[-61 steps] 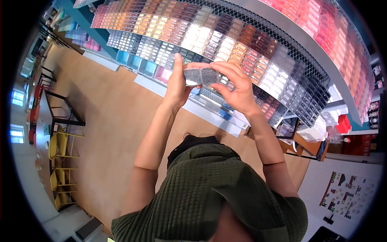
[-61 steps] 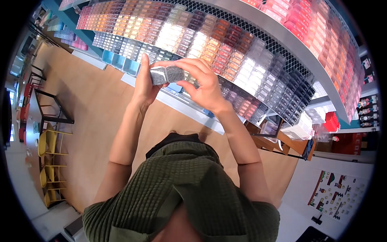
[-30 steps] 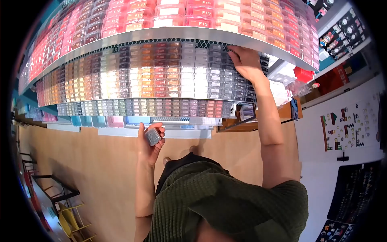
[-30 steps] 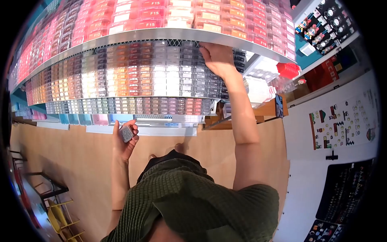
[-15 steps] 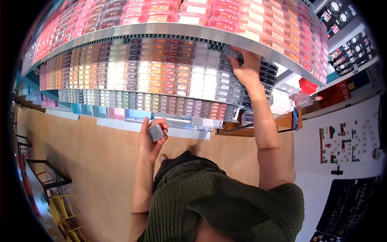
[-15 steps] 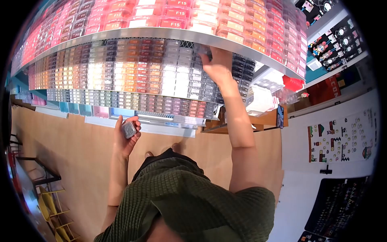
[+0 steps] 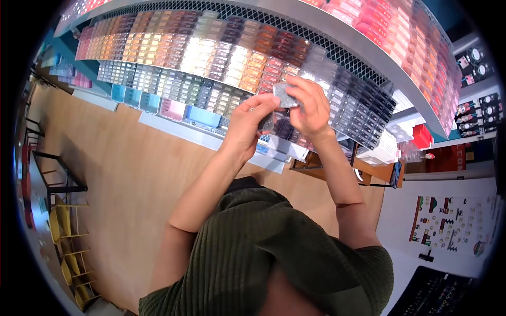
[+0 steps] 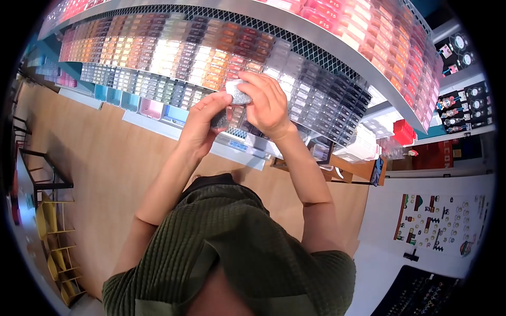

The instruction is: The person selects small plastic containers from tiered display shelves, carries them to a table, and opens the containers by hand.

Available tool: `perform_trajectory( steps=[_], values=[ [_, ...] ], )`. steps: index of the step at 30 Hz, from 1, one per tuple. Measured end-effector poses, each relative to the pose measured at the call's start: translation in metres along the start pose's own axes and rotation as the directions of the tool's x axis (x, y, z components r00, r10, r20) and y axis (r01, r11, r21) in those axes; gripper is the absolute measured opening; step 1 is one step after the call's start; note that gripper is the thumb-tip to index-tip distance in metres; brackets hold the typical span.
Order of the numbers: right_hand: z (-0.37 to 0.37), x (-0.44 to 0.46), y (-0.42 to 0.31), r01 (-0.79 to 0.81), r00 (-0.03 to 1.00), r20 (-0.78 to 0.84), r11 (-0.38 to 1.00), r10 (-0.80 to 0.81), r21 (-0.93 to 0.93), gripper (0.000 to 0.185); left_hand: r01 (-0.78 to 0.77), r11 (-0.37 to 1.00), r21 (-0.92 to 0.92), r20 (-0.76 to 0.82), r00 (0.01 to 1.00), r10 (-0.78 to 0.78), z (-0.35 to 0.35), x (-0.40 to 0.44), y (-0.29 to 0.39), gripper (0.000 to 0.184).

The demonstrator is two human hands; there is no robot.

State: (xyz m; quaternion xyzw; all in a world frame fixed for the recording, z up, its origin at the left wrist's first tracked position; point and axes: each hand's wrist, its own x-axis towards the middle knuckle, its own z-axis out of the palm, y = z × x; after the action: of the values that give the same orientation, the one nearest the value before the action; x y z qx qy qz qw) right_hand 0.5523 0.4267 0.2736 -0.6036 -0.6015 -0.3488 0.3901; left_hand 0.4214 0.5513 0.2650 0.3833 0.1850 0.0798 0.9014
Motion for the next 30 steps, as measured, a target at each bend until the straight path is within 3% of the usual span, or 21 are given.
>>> perform_trajectory(
  steps=[4,5,9,15,18,21,24,27,28,29,30],
  values=[
    [0.004,-0.001,-0.018,-0.283,0.958,0.103,0.932,0.266,0.228,0.058,-0.045,0.998,-0.050,-0.055,0.998,0.043,-0.009,-0.009,0.015,0.017],
    [0.002,-0.002,-0.019,-0.311,0.945,0.177,0.921,0.275,0.236,0.063,-0.027,0.999,-0.035,-0.070,0.997,0.025,-0.018,-0.007,0.017,0.019],
    [0.017,0.001,-0.030,-0.414,0.910,0.172,0.830,0.377,0.374,0.060,-0.042,0.999,0.009,-0.089,0.995,0.042,-0.029,-0.010,0.025,0.024],
    [0.022,0.004,-0.033,-0.342,0.938,0.157,0.899,0.309,0.275,0.051,-0.100,0.993,0.068,-0.072,0.992,0.105,-0.038,-0.010,0.026,0.022],
    [0.022,0.011,-0.040,-0.401,0.916,0.153,0.856,0.370,0.328,0.046,-0.077,0.996,-0.037,0.066,0.995,0.080,-0.048,-0.006,0.026,0.030],
    [0.029,0.009,-0.044,-0.548,0.836,0.234,0.738,0.496,0.394,0.038,0.055,0.984,-0.170,0.078,0.996,-0.042,-0.050,-0.004,0.028,0.040],
    [0.036,0.009,-0.052,-0.466,0.871,0.319,0.835,0.375,0.292,0.033,0.102,0.978,-0.181,0.032,0.995,-0.098,-0.048,-0.002,0.026,0.041],
    [0.033,0.009,-0.056,-0.497,0.840,0.371,0.835,0.396,0.234,0.037,0.085,0.983,-0.162,0.061,0.995,-0.076,-0.057,0.000,0.022,0.039],
    [0.028,0.009,-0.057,-0.504,0.830,0.372,0.844,0.415,0.183,0.038,0.089,0.984,-0.154,0.088,0.993,-0.076,-0.053,0.000,0.021,0.038],
    [0.027,0.008,-0.059,-0.500,0.839,0.335,0.849,0.428,0.168,0.042,0.111,0.983,-0.148,0.009,0.994,-0.111,-0.049,0.000,0.019,0.039],
    [0.029,0.004,-0.052,-0.351,0.922,0.240,0.918,0.304,0.185,0.042,0.157,0.979,-0.131,-0.043,0.986,-0.164,-0.051,0.005,0.017,0.040]
  ],
)
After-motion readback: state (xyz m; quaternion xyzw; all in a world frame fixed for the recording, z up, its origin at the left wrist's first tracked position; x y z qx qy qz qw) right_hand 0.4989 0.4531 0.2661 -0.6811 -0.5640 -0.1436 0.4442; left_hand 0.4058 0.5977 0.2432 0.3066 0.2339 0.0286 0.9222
